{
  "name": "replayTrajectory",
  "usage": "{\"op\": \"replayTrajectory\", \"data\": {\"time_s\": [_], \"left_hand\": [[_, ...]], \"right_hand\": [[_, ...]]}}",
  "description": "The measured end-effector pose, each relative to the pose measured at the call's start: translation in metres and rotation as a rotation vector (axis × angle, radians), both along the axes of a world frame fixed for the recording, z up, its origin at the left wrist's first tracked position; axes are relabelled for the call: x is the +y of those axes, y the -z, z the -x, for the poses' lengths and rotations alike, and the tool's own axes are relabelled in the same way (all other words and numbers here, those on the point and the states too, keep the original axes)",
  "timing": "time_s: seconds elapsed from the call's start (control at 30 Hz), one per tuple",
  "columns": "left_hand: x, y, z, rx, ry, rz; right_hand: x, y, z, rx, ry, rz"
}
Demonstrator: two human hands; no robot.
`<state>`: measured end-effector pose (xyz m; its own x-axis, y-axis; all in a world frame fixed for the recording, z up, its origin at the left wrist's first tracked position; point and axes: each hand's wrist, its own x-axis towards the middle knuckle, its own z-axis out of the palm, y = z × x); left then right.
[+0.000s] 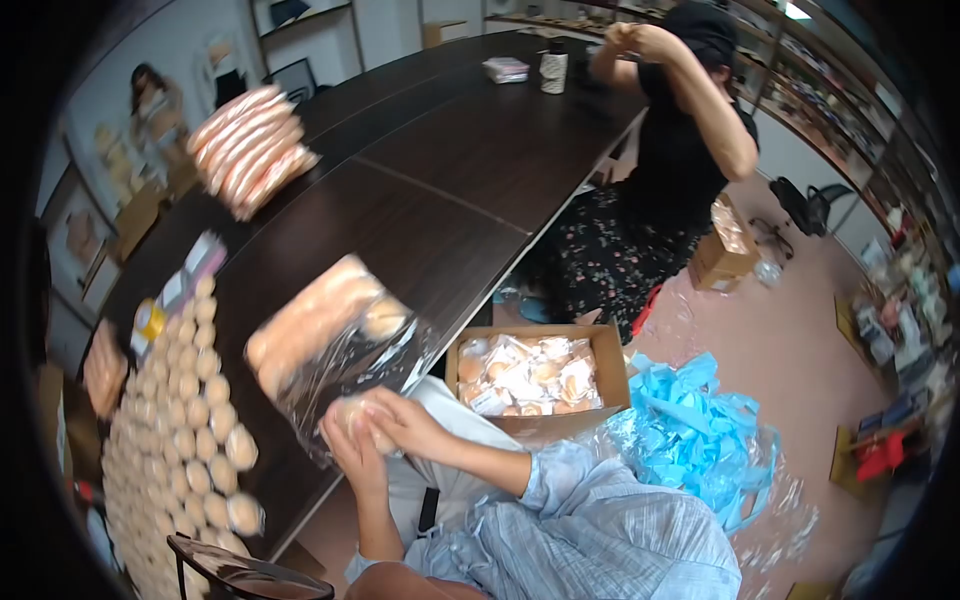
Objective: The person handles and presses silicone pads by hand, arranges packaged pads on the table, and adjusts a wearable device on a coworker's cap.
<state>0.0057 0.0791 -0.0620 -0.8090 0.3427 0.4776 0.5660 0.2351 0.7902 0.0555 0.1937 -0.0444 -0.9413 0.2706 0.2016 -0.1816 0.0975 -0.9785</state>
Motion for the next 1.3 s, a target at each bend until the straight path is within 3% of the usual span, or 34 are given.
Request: {"op": "replayTrajectory", "data": {"time_s": [0.03, 0.1, 0.3, 0.43, 0.47, 0.6, 0.7, 0.8, 0.83, 0.9, 0.93, 1.1, 1.17, 1.3], "left_hand": [[0.003, 0.004, -0.002, 0.012, 0.031, -0.004], [0.008, 0.01, -0.005, -0.254, 0.064, -0.19], [0.026, 0.007, -0.016, -0.413, 0.056, -0.332], [0.016, -0.01, -0.012, 0.022, -0.015, 0.087], [0.015, -0.01, -0.012, 0.018, -0.015, 0.091], [0.008, -0.004, -0.02, -0.409, 0.114, 0.049], [0.008, 0.0, -0.021, -0.45, 0.135, -0.061], [0.004, -0.008, -0.02, -0.574, 0.048, -0.159], [0.0, -0.011, -0.023, -0.584, -0.082, -0.141], [-0.002, -0.013, -0.024, -0.496, 0.037, -0.149], [-0.01, -0.013, -0.019, -0.452, 0.12, -0.147], [-0.077, -0.035, 0.009, -0.455, 0.114, -0.056], [-0.117, -0.044, 0.026, -0.412, -0.102, 0.08], [-0.176, -0.028, 0.063, -0.095, -0.406, 0.401]], "right_hand": [[-0.001, 0.006, 0.0, 0.012, 0.031, -0.004], [-0.004, 0.02, 0.002, 0.078, 0.111, 0.222], [0.0, 0.022, -0.003, 0.054, 0.253, 0.179], [0.008, 0.011, -0.008, -0.116, 0.083, 0.067], [0.009, 0.012, -0.008, -0.12, 0.083, 0.071], [0.007, 0.018, -0.01, 0.026, 0.192, -0.048], [0.006, 0.016, -0.01, 0.056, 0.149, -0.007], [0.0, 0.009, -0.006, 0.075, 0.223, -0.196], [-0.004, 0.009, -0.005, 0.082, 0.18, -0.303], [-0.016, 0.016, 0.002, 0.116, 0.149, -0.396], [-0.021, 0.01, 0.005, 0.079, 0.128, -0.33], [-0.036, -0.012, 0.014, -0.021, -0.141, 0.091], [-0.03, -0.018, 0.019, 0.024, -0.184, -0.077], [-0.014, -0.012, 0.017, 0.013, -0.126, -0.117]]}}
